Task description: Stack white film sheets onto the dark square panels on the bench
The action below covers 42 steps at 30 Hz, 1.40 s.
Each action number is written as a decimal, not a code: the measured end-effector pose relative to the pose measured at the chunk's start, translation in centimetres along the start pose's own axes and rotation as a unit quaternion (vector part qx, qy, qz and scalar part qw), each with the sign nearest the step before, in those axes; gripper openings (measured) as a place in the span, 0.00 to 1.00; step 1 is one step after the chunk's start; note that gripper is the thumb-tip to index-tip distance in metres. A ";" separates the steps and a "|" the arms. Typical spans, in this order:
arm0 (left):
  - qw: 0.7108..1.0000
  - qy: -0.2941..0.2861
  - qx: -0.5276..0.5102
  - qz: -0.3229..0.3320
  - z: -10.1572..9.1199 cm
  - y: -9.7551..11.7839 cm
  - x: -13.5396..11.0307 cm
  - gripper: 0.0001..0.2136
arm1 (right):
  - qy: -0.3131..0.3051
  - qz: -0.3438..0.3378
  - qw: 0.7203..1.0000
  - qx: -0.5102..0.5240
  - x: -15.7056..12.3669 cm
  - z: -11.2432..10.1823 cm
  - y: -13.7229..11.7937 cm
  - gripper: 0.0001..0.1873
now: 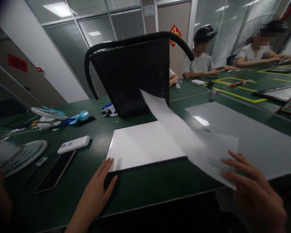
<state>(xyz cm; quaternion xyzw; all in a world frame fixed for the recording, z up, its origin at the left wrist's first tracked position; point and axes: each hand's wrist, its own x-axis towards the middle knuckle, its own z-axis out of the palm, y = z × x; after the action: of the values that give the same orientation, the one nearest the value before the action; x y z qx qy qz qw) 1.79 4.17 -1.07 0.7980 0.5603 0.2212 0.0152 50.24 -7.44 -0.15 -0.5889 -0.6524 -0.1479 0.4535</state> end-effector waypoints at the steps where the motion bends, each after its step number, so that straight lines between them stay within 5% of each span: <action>1: 1.000 0.005 0.001 -0.006 0.0 0.1 -0.1 0.29 | 0.006 -0.006 1.000 0.018 0.1 0.6 -0.2 0.19; 4: 0.999 0.016 0.003 -0.031 0.0 0.4 -0.1 0.35 | -0.013 0.022 0.999 -0.040 0.3 2.4 0.2 0.10; 10: 0.997 0.053 0.008 -0.060 -0.3 1.0 -0.2 0.45 | -0.062 0.042 0.994 -0.084 -0.1 4.2 2.1 0.15; 18: 0.998 0.035 0.057 -0.021 -0.4 0.5 -0.2 0.20 | -0.120 0.068 0.980 -0.146 0.1 4.5 2.1 0.27; 24: 0.995 0.015 0.101 -0.009 0.2 -0.2 -0.1 0.24 | -0.152 0.061 0.969 -0.183 -0.2 4.8 2.4 0.37; 42: 0.993 -0.043 0.109 -0.012 0.3 -0.5 0.0 0.31 | -0.148 0.005 0.977 -0.154 -0.5 4.8 3.2 0.28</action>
<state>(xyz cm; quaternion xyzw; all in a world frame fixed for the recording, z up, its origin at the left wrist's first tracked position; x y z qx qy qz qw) 1.46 4.40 -1.52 0.7968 0.5897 0.1236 -0.0451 51.10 -3.45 -4.28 -0.6701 -0.6789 -0.1555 0.2569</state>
